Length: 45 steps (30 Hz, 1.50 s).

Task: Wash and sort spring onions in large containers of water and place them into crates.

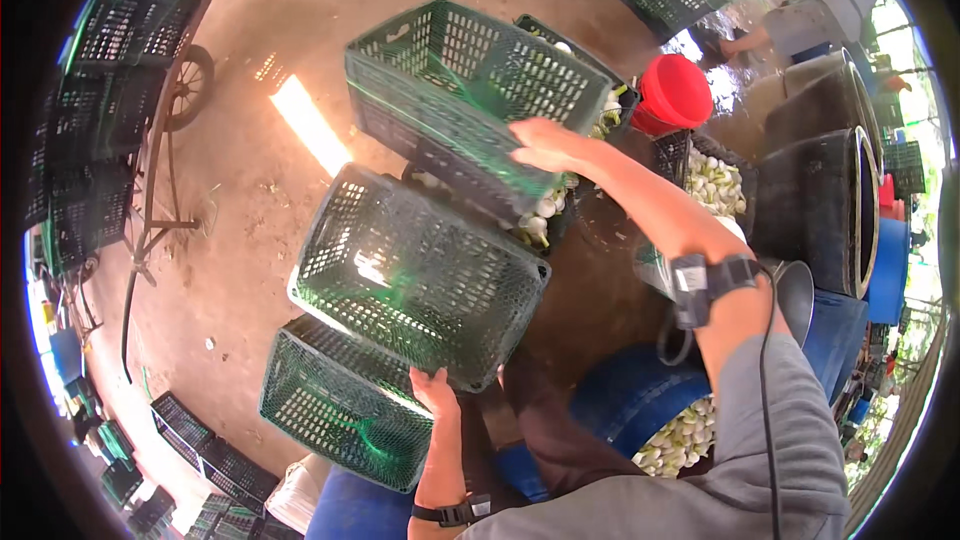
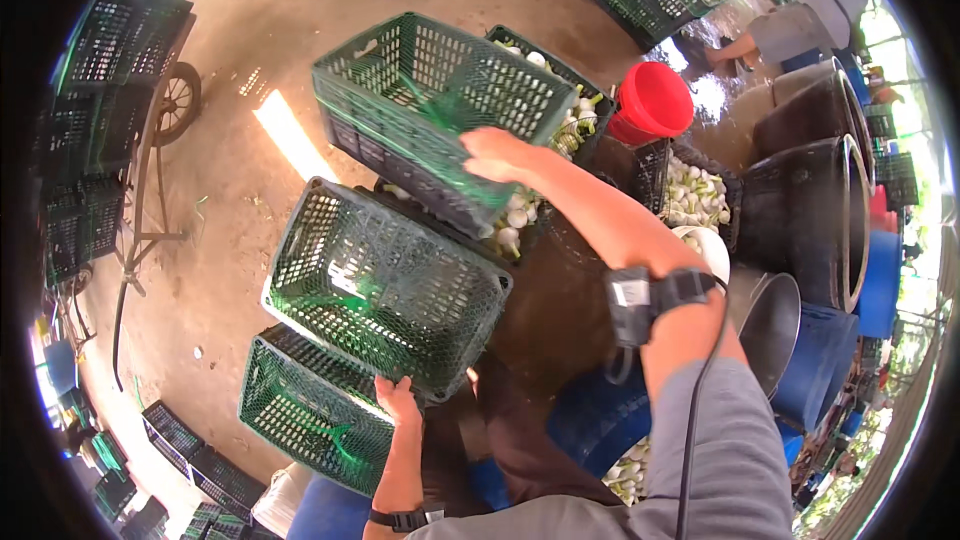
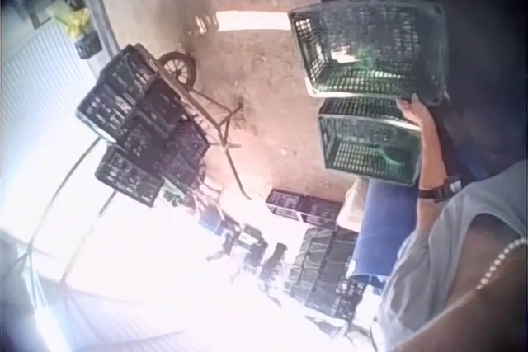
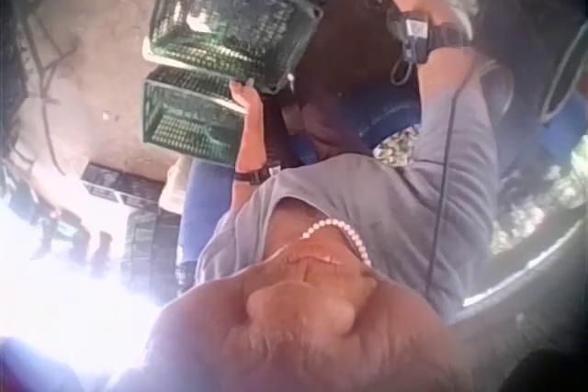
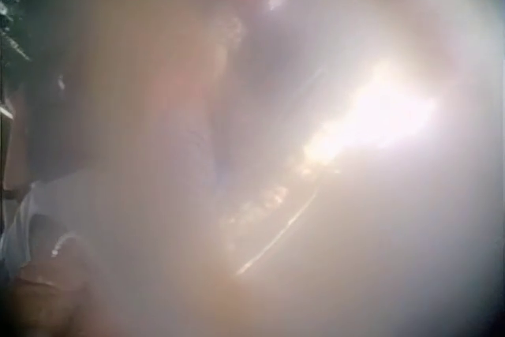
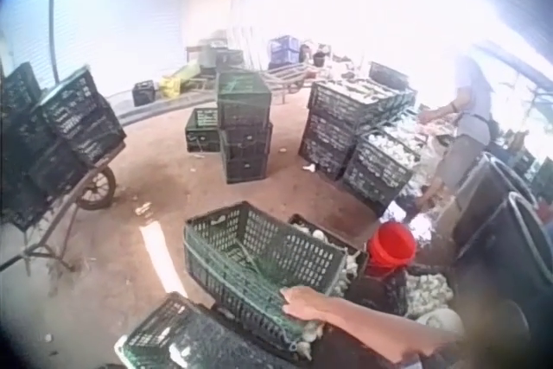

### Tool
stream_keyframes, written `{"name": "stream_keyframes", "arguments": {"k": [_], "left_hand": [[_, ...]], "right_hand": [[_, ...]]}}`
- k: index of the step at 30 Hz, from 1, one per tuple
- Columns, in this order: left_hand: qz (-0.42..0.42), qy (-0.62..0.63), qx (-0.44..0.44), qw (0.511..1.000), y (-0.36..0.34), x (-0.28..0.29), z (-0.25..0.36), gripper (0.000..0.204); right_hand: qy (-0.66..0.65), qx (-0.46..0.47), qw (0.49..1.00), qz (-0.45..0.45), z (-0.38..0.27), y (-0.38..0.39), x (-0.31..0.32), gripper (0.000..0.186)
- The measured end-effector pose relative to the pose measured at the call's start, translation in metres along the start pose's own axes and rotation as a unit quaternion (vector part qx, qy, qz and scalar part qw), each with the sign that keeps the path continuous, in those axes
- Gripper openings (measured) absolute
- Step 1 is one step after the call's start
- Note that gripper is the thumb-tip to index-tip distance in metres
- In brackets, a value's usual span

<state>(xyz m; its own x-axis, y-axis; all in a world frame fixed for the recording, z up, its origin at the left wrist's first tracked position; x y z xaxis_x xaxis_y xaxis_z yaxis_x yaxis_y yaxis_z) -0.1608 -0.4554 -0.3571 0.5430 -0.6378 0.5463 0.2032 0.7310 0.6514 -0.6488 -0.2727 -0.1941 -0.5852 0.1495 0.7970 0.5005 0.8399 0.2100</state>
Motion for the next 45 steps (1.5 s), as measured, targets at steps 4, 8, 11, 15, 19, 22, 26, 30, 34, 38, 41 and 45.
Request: {"name": "stream_keyframes", "arguments": {"k": [4,8,11,15,19,22,26,30,34,38,41,45], "left_hand": [[0.007,-0.102,-0.052,0.993,0.026,-0.010,0.073,0.050],[0.051,-0.007,-0.031,0.998,0.001,0.016,0.033,0.043],[-0.024,0.073,0.000,0.997,-0.019,0.020,0.014,0.047],[-0.061,0.098,0.060,0.991,-0.010,0.006,0.025,0.058],[-0.030,0.046,0.061,0.997,-0.024,0.005,0.009,0.065],[-0.078,0.145,0.050,0.985,-0.019,0.006,0.012,0.070],[-0.047,0.055,0.007,0.997,-0.017,0.024,0.012,0.068],[0.111,-0.299,-0.387,0.865,0.103,-0.019,0.166,0.059],[-0.076,-0.324,-0.574,0.748,0.168,-0.092,0.236,0.057],[-0.101,-0.404,-0.592,0.689,0.165,-0.228,0.274,0.079],[-0.193,-0.484,-0.493,0.696,0.078,-0.291,0.263,0.059],[-0.138,-0.377,-0.587,0.703,0.116,-0.325,0.268,0.032]], "right_hand": [[0.037,-0.071,0.996,0.031,0.010,0.097,-0.042,0.029],[-0.078,-0.083,0.992,-0.051,-0.047,0.099,-0.137,0.029],[-0.200,-0.012,0.966,0.162,-0.051,0.118,-0.131,0.033],[-0.172,-0.249,0.766,0.567,0.007,0.202,-0.082,0.011],[-0.340,-0.679,0.478,0.442,0.141,0.298,-0.226,0.060],[-0.531,-0.664,0.308,0.427,0.148,0.280,-0.279,0.066],[-0.575,-0.611,0.312,0.446,0.169,0.249,-0.320,0.066],[-0.597,-0.432,0.072,0.672,0.239,0.299,-0.375,0.040],[-0.759,-0.275,0.137,0.574,0.225,0.239,-0.306,0.012],[-0.869,-0.066,-0.015,0.489,0.179,0.297,-0.202,0.016],[-0.892,-0.014,0.015,0.452,0.075,0.316,-0.137,0.029],[-0.828,0.007,0.018,0.561,0.007,0.430,-0.173,0.053]]}}
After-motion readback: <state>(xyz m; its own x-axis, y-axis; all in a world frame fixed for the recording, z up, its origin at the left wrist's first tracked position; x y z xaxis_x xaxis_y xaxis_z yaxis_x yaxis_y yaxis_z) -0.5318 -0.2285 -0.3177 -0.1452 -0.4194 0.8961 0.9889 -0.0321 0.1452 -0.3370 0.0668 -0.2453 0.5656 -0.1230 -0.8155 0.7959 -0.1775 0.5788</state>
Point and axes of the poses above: each hand's wrist, its own y-axis away from the middle knuckle, its own x-axis out of the back of the hand, z = x × y, the point moved 6 cm from there along -y, towards the middle knuckle, and after that the axes turned 11 degrees about x, right-handed, at the moved point
